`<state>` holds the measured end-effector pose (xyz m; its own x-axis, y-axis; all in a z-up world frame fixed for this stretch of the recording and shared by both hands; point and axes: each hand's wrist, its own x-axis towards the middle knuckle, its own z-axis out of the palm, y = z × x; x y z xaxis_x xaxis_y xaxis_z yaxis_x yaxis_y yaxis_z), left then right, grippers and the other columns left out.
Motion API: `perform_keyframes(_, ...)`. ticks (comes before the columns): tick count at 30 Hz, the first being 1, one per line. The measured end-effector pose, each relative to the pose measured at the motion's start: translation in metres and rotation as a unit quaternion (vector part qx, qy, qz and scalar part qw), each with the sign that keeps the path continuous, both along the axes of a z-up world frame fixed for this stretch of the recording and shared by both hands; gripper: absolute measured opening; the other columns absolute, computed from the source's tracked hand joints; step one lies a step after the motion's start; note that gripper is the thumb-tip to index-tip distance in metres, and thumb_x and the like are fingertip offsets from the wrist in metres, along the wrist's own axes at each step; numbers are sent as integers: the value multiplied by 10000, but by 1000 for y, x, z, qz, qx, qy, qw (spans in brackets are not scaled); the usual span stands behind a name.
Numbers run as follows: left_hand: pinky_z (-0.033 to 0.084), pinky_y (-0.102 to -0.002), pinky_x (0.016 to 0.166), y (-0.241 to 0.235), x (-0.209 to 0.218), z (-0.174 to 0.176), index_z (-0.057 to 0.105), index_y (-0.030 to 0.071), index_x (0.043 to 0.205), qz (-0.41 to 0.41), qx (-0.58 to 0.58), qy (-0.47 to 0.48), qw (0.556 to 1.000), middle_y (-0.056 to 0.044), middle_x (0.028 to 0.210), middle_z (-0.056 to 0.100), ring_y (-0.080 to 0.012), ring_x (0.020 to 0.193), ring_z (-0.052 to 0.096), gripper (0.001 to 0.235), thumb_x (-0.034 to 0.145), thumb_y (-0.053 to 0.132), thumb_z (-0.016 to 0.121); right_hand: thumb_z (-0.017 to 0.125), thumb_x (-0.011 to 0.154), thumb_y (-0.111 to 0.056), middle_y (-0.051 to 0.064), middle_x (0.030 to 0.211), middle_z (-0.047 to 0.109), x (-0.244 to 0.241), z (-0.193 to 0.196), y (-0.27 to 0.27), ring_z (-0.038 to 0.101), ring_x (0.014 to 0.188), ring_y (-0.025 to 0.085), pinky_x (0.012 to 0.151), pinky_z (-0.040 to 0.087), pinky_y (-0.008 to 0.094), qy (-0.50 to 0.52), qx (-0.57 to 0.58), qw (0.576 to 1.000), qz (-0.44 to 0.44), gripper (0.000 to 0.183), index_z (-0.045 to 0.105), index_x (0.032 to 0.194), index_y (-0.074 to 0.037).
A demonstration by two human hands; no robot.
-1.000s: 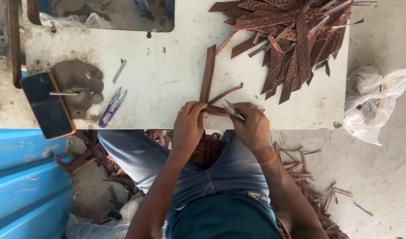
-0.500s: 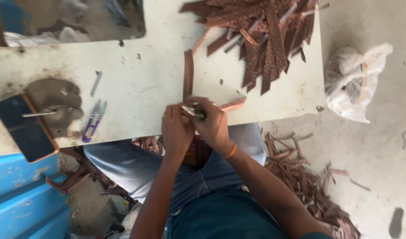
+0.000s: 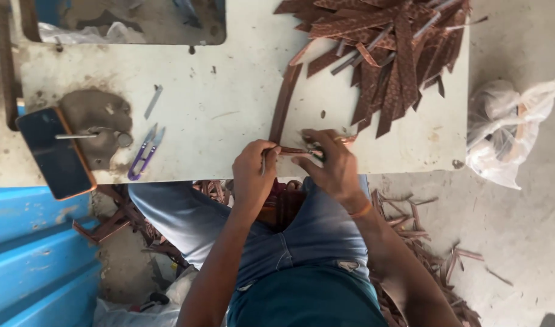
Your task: Trim excess material from decorative leather strips using a thread clipper.
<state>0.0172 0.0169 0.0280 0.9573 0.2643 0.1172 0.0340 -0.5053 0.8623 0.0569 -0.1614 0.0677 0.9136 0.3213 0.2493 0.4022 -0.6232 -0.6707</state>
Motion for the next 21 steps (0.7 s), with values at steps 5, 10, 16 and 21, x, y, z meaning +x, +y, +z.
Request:
perform_keyframes(5, 517, -367, 605, 6, 9, -2, 710, 21, 993, -30, -31, 33, 999, -119, 868, 729, -227, 691, 709, 85, 974, 104, 705, 851, 864, -232, 88, 971, 724, 4, -2, -7, 694, 652, 176, 534, 568, 318, -64, -37, 996, 51, 357, 758, 1171, -75)
perform_keyframes(10, 534, -360, 603, 10, 12, 1, 699, 17, 1006, -49, -84, 58, 994, -114, 860, 739, -204, 717, 737, 78, 987, 83, 661, 803, 939, -228, 36, 940, 730, 10, -6, -5, 639, 598, 129, 524, 529, 309, -137, -97, 982, 88, 235, 794, 1147, -119)
perform_keyframes(16, 555, -354, 659, 11, 13, 2, 685, -2, 1004, -61, -91, 56, 992, -129, 880, 728, -219, 756, 739, 72, 983, 57, 648, 761, 969, -215, -33, 876, 722, 21, -22, -10, 468, 468, 93, 446, 406, 290, -171, -177, 961, 122, 124, 811, 1069, -162)
perform_keyframes(21, 590, -357, 695, 8, 11, -7, 674, -6, 1006, -68, -40, 30, 996, -142, 947, 721, -241, 786, 746, 58, 981, 31, 637, 706, 971, -131, -23, 920, 731, 32, -26, -12, 460, 518, 72, 448, 394, 251, -205, -215, 938, 180, 183, 798, 1122, -178)
